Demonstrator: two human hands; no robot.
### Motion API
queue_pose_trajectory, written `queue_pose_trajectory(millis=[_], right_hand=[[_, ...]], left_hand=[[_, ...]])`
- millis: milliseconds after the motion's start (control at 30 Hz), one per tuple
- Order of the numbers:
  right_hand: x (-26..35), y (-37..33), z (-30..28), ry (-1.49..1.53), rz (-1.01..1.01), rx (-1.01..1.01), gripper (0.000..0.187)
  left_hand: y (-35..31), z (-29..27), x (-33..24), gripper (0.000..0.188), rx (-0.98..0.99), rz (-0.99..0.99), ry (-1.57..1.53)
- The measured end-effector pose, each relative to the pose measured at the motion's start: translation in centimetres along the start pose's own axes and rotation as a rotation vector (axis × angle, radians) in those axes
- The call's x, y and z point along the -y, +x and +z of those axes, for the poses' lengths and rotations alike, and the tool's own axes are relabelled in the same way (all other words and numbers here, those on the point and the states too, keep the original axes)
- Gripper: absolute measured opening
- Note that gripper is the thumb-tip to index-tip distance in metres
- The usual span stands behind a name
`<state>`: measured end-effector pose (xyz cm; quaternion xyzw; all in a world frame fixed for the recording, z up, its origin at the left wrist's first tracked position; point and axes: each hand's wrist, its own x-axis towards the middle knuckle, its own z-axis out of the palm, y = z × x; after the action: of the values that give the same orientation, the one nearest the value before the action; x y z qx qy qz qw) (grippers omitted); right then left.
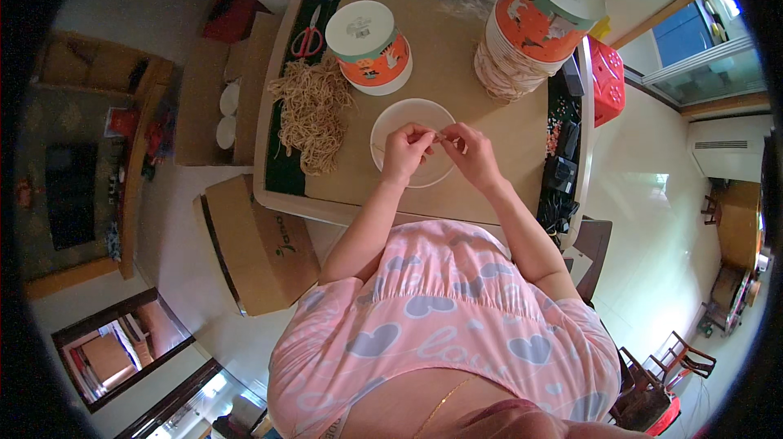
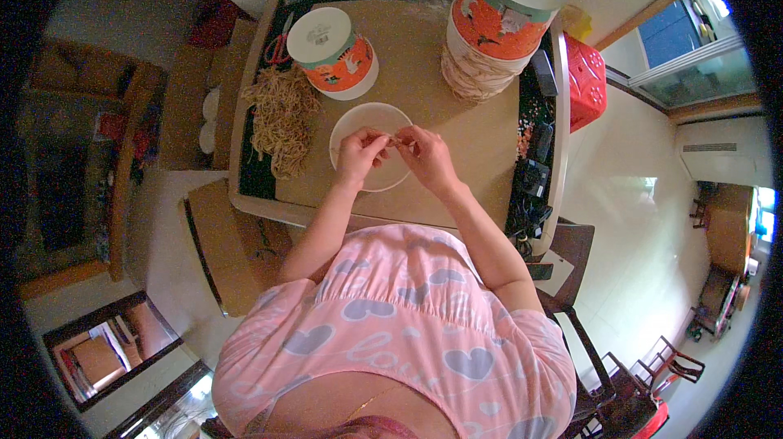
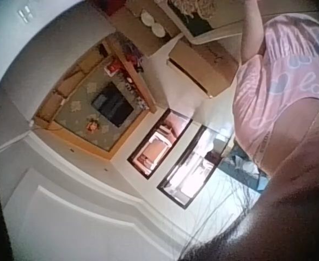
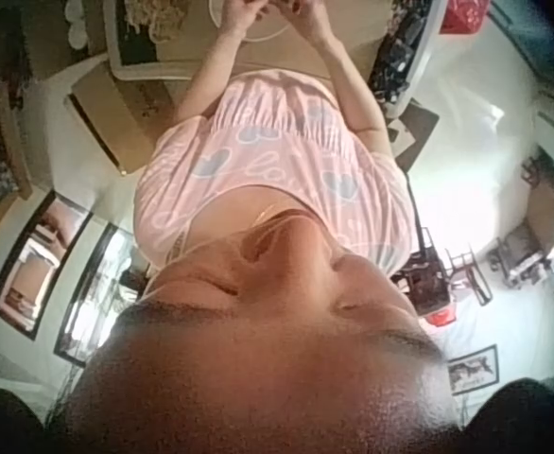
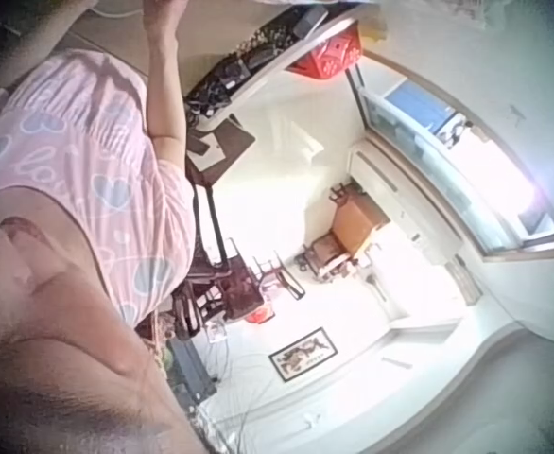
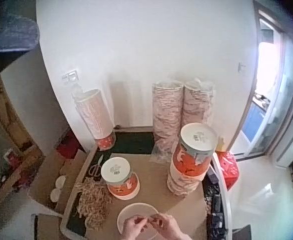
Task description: Secure stacks of paper cups using rubber bands for packaging.
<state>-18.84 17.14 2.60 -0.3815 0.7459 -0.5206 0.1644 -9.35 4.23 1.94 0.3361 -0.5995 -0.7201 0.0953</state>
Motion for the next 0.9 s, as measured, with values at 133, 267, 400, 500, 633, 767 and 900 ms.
queue_pose_trajectory(millis=[133, 267, 400, 500, 633, 767, 900], right_hand=[[-0.2, -0.2, 0.3, 0.049, 0.044, -0.026, 0.009], [-0.4, -0.2, 0.4, 0.029, 0.021, -0.036, 0.009], [-0.3, -0.4, 0.6, 0.088, 0.063, -0.016, 0.007], [-0.5, -0.5, 0.7, 0.111, 0.063, -0.021, 0.007], [-0.9, -0.4, 0.8, 0.101, 0.023, -0.026, 0.007], [-0.5, -0.3, 0.7, 0.063, 0.021, -0.028, 0.008], [-0.8, -0.4, 0.7, 0.011, -0.024, -0.048, 0.008]], left_hand=[[-0.1, -0.1, -0.3, 0.006, -0.014, 0.002, -0.025], [0.0, -0.1, 0.2, 0.005, 0.003, -0.014, -0.045], [-0.2, 0.0, 0.0, 0.007, 0.013, -0.041, -0.023], [-0.1, 0.1, 0.0, 0.009, 0.016, -0.033, -0.021], [-0.5, 0.6, -1.2, 0.012, 0.006, -0.074, -0.059], [-0.2, 0.6, -0.3, 0.012, 0.011, 0.004, 0.013], [-0.1, 0.7, 0.0, 0.010, -0.003, 0.022, 0.028]])
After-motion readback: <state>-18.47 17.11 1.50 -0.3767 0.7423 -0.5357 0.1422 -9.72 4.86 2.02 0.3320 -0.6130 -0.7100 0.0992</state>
